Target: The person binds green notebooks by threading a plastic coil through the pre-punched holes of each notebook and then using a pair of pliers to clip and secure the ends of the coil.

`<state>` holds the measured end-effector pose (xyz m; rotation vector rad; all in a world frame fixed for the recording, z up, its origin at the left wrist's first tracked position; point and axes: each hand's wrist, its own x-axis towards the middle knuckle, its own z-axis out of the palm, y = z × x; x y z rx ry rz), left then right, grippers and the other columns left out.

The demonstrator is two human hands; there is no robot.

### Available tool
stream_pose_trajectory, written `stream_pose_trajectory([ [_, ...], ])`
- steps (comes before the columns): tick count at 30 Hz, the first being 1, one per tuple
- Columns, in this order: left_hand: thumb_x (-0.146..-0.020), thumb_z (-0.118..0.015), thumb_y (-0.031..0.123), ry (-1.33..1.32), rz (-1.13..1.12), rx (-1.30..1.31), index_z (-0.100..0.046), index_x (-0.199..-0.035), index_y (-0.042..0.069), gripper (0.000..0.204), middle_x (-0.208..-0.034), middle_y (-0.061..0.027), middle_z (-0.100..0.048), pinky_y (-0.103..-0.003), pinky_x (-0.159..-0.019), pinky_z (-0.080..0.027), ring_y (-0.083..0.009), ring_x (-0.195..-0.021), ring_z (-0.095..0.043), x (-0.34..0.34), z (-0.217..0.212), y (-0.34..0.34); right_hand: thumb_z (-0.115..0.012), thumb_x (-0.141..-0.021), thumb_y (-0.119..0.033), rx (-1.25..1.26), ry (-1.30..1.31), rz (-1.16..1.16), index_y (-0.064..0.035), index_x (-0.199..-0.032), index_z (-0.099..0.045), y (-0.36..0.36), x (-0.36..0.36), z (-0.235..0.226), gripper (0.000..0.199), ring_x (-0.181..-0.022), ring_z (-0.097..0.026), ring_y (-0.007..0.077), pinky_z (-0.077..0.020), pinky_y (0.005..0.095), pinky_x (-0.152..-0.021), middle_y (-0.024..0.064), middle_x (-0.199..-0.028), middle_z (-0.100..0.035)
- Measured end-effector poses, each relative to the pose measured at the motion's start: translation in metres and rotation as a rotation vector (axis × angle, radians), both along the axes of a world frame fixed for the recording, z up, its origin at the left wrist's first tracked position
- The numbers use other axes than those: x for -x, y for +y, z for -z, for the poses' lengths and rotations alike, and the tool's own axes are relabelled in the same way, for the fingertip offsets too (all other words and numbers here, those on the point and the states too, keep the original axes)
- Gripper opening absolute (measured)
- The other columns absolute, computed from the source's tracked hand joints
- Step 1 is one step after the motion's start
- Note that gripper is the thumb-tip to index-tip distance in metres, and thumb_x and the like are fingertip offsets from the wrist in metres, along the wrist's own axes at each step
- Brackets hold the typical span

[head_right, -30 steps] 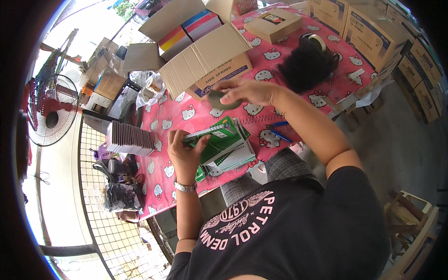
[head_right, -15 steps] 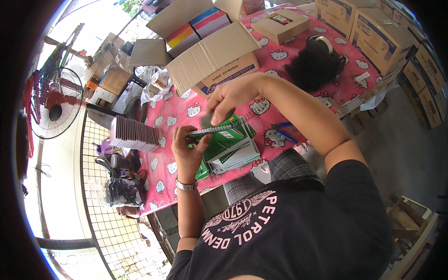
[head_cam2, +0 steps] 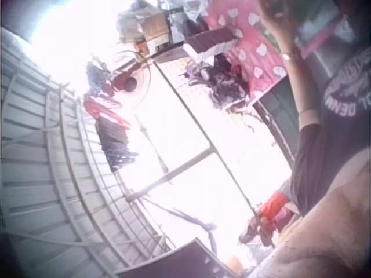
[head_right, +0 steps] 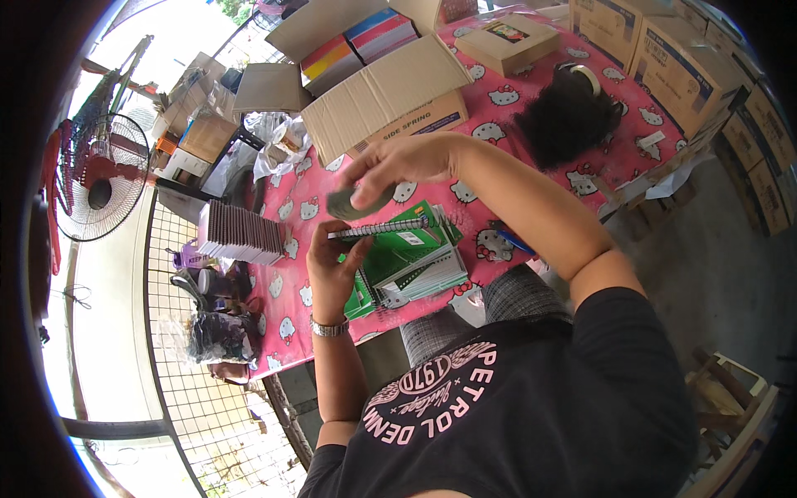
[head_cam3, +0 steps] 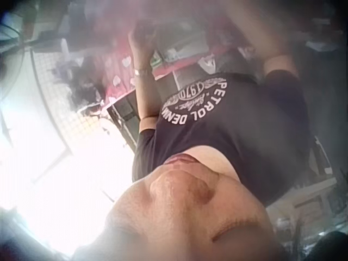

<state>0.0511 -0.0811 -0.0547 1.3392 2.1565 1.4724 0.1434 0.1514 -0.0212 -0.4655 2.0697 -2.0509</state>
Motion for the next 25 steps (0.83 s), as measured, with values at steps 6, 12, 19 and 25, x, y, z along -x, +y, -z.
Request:
stream_pose_trajectory([
  [6,-0.081,-0.081,0.011,0.016,-0.025,-0.017,-0.058,-0.1,0.001,0.032,-0.083,-0.0076,-0.067,-0.026,-0.06,-0.052,-0.0124,-0.069,-0.067,0.004,0.005,-0.004,-0.076,-0.08,-0.04,-0.793,-0.17,0.313,-0.0054,-0.119,-0.068,0.029,0.019,0.045,0.053,-0.109,-0.062,0.0258,-0.048,0.0348,-0.091,0.0131,-0.114,-0.068],
  [12,-0.093,-0.067,0.007,-0.15,-0.074,-0.212,-0.057,-0.103,0.0,0.016,-0.081,-0.0048,-0.064,-0.024,-0.057,-0.052,-0.0102,-0.069,-0.066,-0.004,0.009,0.007,-0.068,-0.085,-0.049,-1.09,0.049,0.843,-0.0053,-0.133,-0.054,0.061,-0.036,0.244,0.066,-0.12,-0.054,0.0409,-0.0435,0.0454,-0.101,0.0286,-0.125,-0.057],
  [19,-0.095,-0.066,0.007,-0.182,-0.179,-0.123,-0.059,-0.103,-0.002,0.014,-0.083,-0.0062,-0.064,-0.021,-0.056,-0.053,-0.009,-0.068,-0.065,-0.009,0.015,-0.001,-0.075,-0.082,-0.023,-0.74,0.872,1.467,-0.009,-0.116,-0.062,-0.045,-0.06,0.05,0.039,-0.121,-0.051,0.0348,-0.037,0.0491,-0.101,0.0141,-0.127,-0.056],
  [25,-0.093,-0.068,0.008,-0.102,-0.273,-0.402,-0.06,-0.111,-0.002,0.022,-0.094,-0.0111,-0.07,-0.029,-0.079,-0.057,-0.0165,-0.075,-0.069,-0.011,0.046,0.01,-0.077,-0.079,-0.021,-0.674,0.694,1.213,-0.0169,-0.089,-0.071,-0.115,-0.023,0.036,0.012,-0.134,-0.039,0.0319,-0.0257,0.0526,-0.107,0.0067,-0.134,-0.054],
])
